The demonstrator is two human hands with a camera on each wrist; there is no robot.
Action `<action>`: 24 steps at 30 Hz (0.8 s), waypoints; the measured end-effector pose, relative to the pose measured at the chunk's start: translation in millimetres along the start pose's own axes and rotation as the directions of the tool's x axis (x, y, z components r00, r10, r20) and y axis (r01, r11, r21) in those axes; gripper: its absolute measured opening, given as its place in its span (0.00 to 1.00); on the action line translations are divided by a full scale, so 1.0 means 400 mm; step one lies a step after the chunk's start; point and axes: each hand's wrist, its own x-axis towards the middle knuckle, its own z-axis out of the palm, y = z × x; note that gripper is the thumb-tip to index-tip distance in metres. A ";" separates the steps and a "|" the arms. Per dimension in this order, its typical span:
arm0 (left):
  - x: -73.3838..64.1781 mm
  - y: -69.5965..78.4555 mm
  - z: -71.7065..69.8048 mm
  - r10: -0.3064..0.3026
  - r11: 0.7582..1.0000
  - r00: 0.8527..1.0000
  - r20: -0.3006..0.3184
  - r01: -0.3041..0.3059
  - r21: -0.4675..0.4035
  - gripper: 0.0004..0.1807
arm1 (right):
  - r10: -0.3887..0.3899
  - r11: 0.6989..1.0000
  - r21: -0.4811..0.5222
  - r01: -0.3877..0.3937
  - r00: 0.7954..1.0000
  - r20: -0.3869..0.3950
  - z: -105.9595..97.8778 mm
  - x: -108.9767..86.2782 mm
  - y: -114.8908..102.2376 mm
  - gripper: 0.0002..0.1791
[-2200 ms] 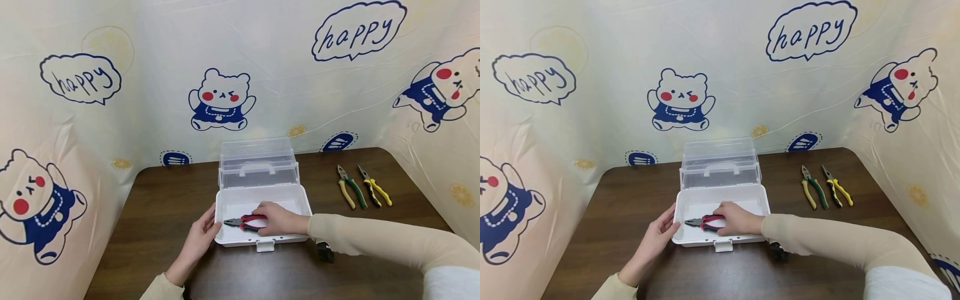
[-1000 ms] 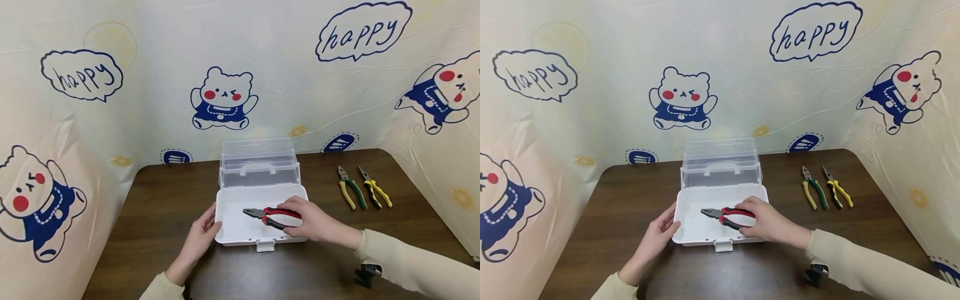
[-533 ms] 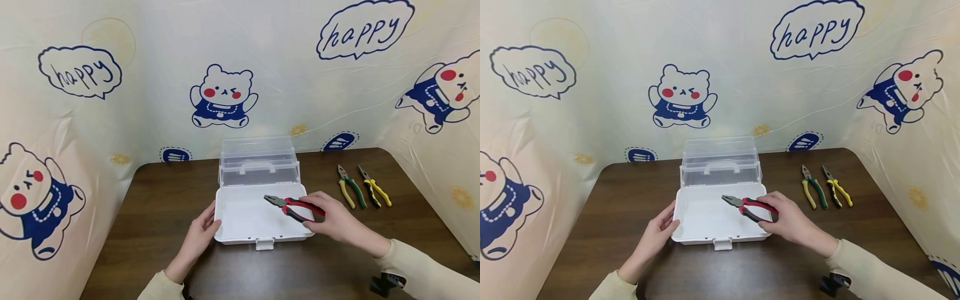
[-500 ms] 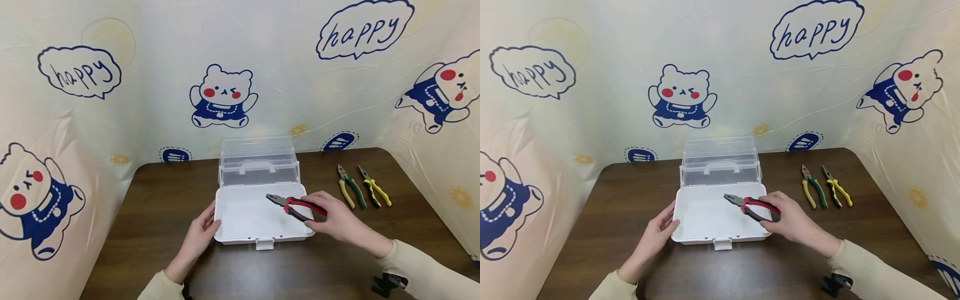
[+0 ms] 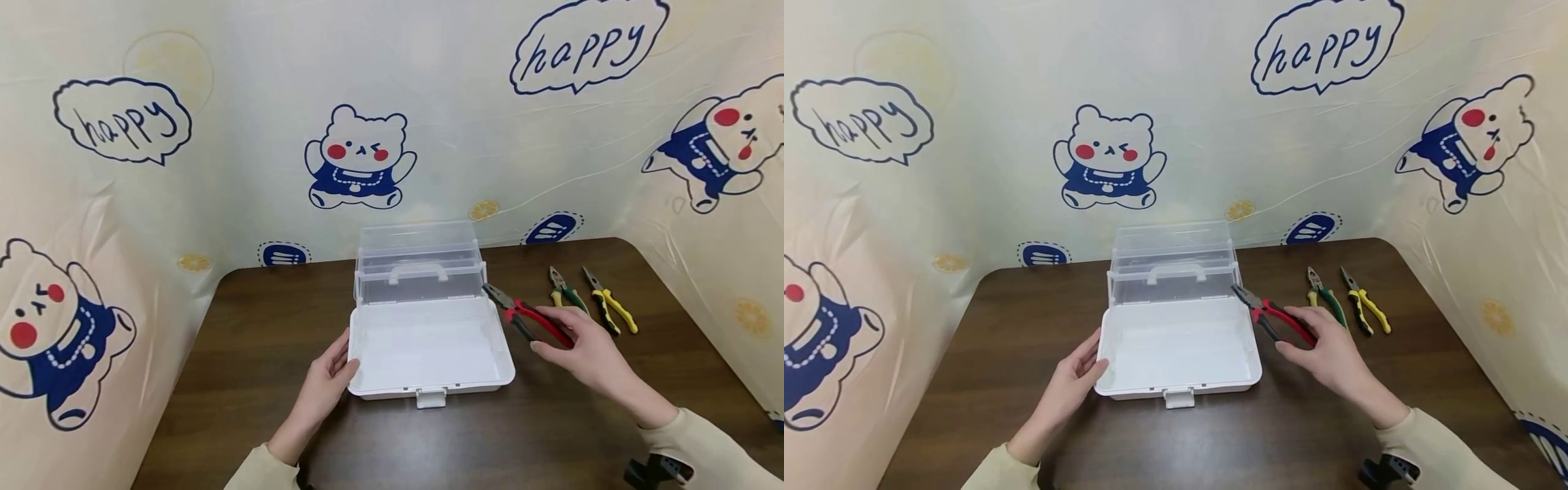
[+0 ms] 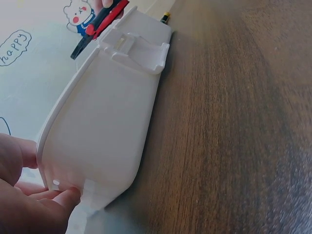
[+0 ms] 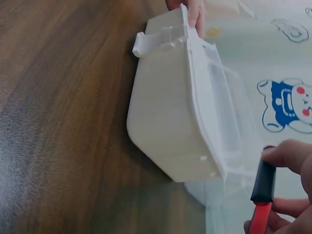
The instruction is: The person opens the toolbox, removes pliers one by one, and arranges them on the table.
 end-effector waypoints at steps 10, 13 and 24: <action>0.001 -0.004 0.005 -0.004 1.000 1.000 -0.004 0.004 0.004 0.35 | 0.200 0.979 0.063 -0.196 0.978 -0.066 0.044 0.037 0.065 0.36; 0.001 -0.002 0.003 -0.012 1.000 1.000 -0.001 0.012 0.001 0.35 | 0.227 0.973 0.065 -0.222 0.969 -0.099 0.071 0.062 0.090 0.35; 0.002 -0.001 0.001 -0.024 1.000 1.000 0.005 0.024 0.007 0.35 | 0.307 0.952 0.033 -0.306 0.946 -0.101 0.155 0.145 0.160 0.35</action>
